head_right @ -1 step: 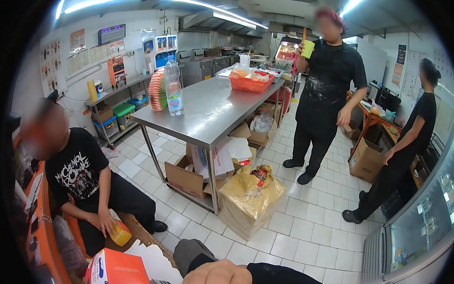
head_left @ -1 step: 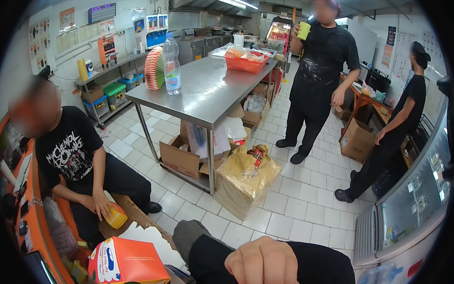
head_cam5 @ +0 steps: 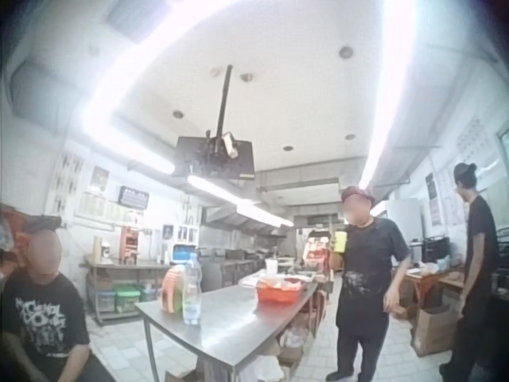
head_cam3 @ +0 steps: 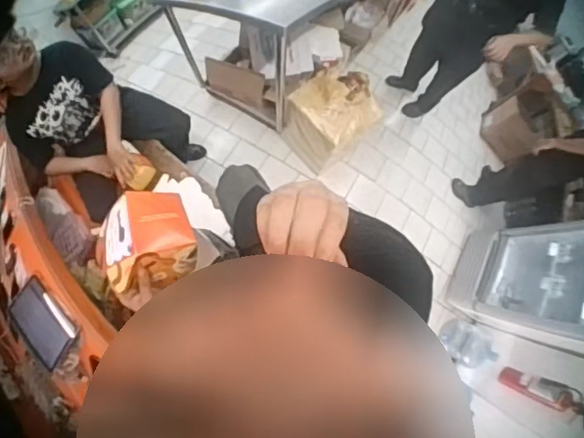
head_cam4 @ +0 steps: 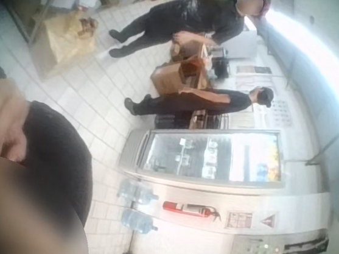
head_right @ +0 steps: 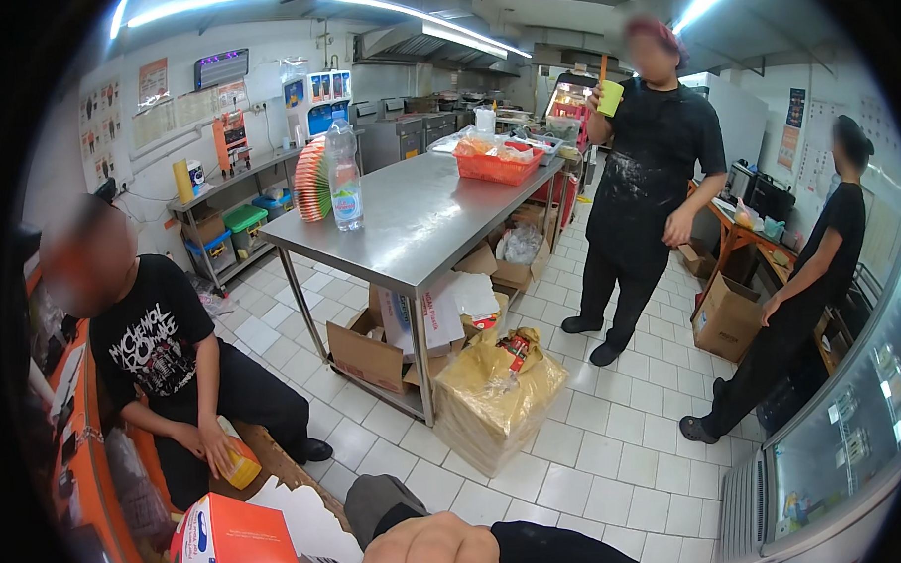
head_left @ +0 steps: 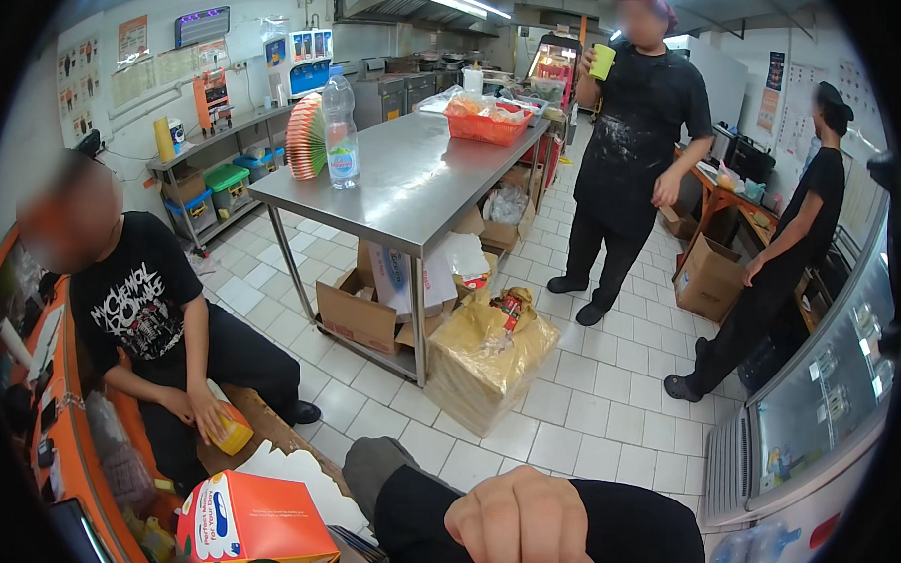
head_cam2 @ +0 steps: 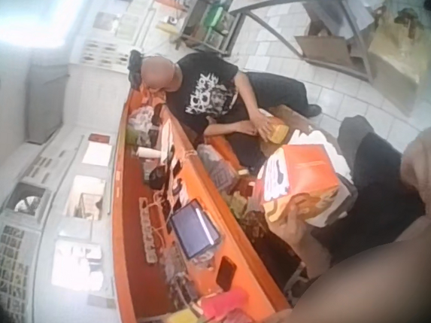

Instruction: The person repeatedly folds flat cardboard food containers into their final shape by hand, then places them into a stack. The person also briefly handles a printed receipt and places it on a display case.

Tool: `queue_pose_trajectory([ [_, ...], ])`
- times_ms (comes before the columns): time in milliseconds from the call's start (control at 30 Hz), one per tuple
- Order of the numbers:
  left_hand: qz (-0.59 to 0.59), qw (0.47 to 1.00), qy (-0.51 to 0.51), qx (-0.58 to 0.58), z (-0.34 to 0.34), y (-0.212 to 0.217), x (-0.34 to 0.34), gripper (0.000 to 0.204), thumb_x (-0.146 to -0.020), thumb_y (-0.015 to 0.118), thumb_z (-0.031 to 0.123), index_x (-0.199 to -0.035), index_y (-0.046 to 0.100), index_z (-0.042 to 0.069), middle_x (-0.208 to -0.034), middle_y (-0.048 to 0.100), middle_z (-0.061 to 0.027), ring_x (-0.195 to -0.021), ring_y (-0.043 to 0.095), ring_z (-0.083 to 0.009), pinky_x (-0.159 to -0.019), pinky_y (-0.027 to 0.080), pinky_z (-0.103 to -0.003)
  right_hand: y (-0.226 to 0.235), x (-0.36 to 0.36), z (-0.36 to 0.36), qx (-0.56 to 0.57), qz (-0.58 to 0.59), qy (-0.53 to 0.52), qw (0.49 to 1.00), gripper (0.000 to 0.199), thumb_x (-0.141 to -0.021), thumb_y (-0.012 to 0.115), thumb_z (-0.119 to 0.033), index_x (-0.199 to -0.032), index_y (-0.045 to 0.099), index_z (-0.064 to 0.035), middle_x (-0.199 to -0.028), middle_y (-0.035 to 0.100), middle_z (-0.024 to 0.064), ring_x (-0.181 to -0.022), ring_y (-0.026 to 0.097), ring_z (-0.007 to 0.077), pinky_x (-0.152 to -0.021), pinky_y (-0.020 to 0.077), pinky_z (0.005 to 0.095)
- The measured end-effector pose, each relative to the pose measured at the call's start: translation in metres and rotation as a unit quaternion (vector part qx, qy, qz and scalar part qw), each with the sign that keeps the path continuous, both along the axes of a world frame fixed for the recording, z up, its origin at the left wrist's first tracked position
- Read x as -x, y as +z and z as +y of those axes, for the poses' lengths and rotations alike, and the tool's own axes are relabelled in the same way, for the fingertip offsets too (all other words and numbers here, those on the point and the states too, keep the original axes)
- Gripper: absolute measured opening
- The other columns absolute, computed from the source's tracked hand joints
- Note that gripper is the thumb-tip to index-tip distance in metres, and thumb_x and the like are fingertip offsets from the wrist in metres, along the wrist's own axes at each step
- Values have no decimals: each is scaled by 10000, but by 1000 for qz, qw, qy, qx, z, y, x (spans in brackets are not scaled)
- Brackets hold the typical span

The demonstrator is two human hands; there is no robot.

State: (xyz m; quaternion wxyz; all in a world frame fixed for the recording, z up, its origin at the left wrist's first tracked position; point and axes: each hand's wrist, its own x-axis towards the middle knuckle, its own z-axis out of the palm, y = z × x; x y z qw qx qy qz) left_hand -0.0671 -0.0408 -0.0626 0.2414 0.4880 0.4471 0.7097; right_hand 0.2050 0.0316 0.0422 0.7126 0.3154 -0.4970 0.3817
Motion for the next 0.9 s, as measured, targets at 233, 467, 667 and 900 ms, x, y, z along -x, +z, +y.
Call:
queue_pose_trajectory([
  [233, -22, 996, -11, 87, -8, -5, 13, 482, -889, 615, 36, -1319, 410, -32, -1110, 598, -136, -886, 583, -196, -749, 485, -290, 9, 2, 0, 32, -13, 31, 999, 162, -749, 746, -185, -829, 698, -53, -879, 651, 101, -758, 641, 233, -639, 493, 289],
  [467, -17, 987, 8, 160, -17, -5, 22, 470, -895, 611, 30, -1318, 415, -30, -1097, 601, -134, -861, 586, -186, -712, 490, -278, 17, 7, -2, 34, -17, 33, 999, 167, -750, 736, -187, -815, 702, -37, -888, 657, 107, -787, 646, 239, -650, 499, 287],
  [667, 9, 999, 36, 21, -10, 8, 1, 454, -869, 614, -22, -1289, 448, -66, -1120, 597, -130, -946, 578, -212, -839, 475, -329, 19, 6, -1, 11, -40, 32, 999, 150, -752, 725, -178, -796, 708, -35, -881, 667, 105, -776, 654, 232, -647, 501, 280],
  [900, -39, 999, 23, 5, -16, 10, 4, 431, -853, 627, -23, -1254, 478, -73, -1098, 608, -143, -922, 594, -222, -837, 481, -332, 22, 13, -9, 27, -15, 14, 999, 140, -767, 719, -186, -822, 702, -58, -870, 669, 82, -773, 650, 210, -674, 501, 286],
])
